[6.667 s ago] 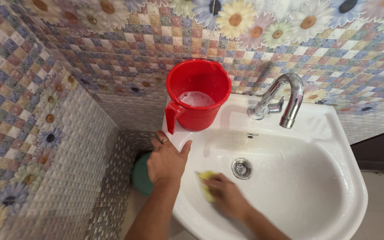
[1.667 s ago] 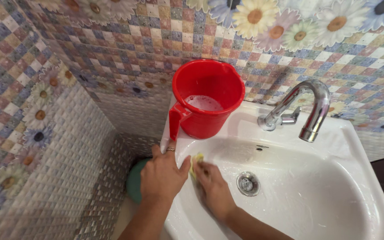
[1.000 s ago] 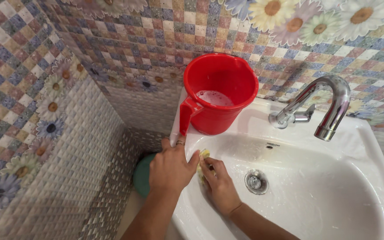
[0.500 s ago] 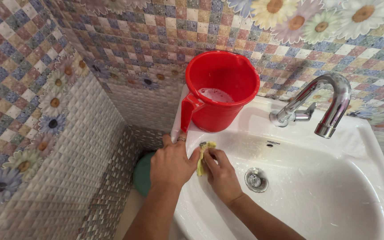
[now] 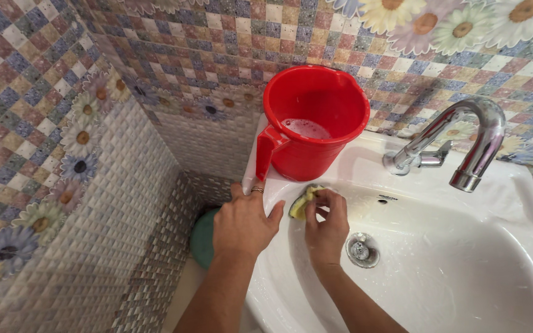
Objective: The person scrubs a white bathroom sink using a yellow sponge and soapy water from a red plastic jug. They wipe the basin, faucet, and surrounding tiled wall, then rinse the sponge and continue scrubbing the sink surface.
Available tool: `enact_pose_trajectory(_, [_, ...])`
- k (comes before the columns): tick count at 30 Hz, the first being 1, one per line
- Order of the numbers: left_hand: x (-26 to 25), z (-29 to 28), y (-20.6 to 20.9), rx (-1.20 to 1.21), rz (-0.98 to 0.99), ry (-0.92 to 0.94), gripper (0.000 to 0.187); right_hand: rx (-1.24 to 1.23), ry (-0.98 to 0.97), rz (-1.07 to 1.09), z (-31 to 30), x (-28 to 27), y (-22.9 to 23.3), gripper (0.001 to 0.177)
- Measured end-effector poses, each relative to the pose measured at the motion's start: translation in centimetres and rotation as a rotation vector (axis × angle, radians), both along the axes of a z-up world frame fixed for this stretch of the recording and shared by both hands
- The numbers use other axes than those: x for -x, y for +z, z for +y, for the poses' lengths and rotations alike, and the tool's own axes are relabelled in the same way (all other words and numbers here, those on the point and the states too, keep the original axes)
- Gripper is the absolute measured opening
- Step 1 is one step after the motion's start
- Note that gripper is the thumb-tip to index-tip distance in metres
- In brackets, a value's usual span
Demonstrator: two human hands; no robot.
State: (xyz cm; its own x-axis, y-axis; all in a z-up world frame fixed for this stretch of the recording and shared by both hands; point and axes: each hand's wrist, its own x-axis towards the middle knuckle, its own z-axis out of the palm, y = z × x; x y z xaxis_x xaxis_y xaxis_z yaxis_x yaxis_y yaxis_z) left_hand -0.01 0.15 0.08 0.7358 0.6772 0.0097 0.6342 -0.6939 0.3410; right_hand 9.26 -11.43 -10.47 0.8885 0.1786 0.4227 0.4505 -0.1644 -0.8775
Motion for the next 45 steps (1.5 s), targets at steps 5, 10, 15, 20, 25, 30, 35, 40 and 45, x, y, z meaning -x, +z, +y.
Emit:
enact_pose_trajectory(5, [0.1, -0.3, 0.2, 0.007, -0.026, 0.003, 0.061, 0.136, 0.128, -0.1, 0.0, 0.1, -0.8, 0.02])
enact_pose_trajectory(10, [-0.2, -0.2, 0.0, 0.014, 0.056, 0.013, 0.055, 0.089, -0.012, 0.002, 0.1, -0.2, -0.5, 0.016])
enact_pose_trajectory(15, [-0.2, -0.2, 0.1, -0.017, -0.009, 0.006, 0.068, 0.166, 0.202, -0.08, -0.1, -0.1, 0.0, 0.018])
enact_pose_trajectory(20, [-0.3, -0.2, -0.2, -0.029, 0.032, 0.018, 0.059, -0.005, 0.064, -0.006, 0.5, 0.1, -0.7, 0.021])
enact_pose_trajectory(25, [-0.3, -0.3, 0.4, -0.016, 0.029, 0.007, 0.064, 0.167, 0.304, -0.167, -1.1, 0.1, -1.1, 0.03])
enact_pose_trajectory(30, [-0.1, -0.5, 0.0, -0.034, 0.032, 0.001, 0.059, 0.082, 0.18, -0.063, -0.6, -0.4, -1.7, 0.026])
enact_pose_trajectory(35, [-0.1, -0.5, 0.2, -0.065, -0.015, -0.007, 0.06, 0.176, 0.497, 0.016, -1.9, -1.0, -1.0, 0.024])
enact_pose_trajectory(40, [-0.3, -0.4, 0.3, -0.03, 0.022, -0.006, 0.064, 0.064, 0.262, 0.045, -0.5, 0.0, -0.1, 0.024])
enact_pose_trajectory(45, [-0.2, -0.4, 0.4, -0.035, 0.03, -0.012, 0.065, 0.345, 0.702, 0.187, -2.5, -2.3, 0.4, 0.024])
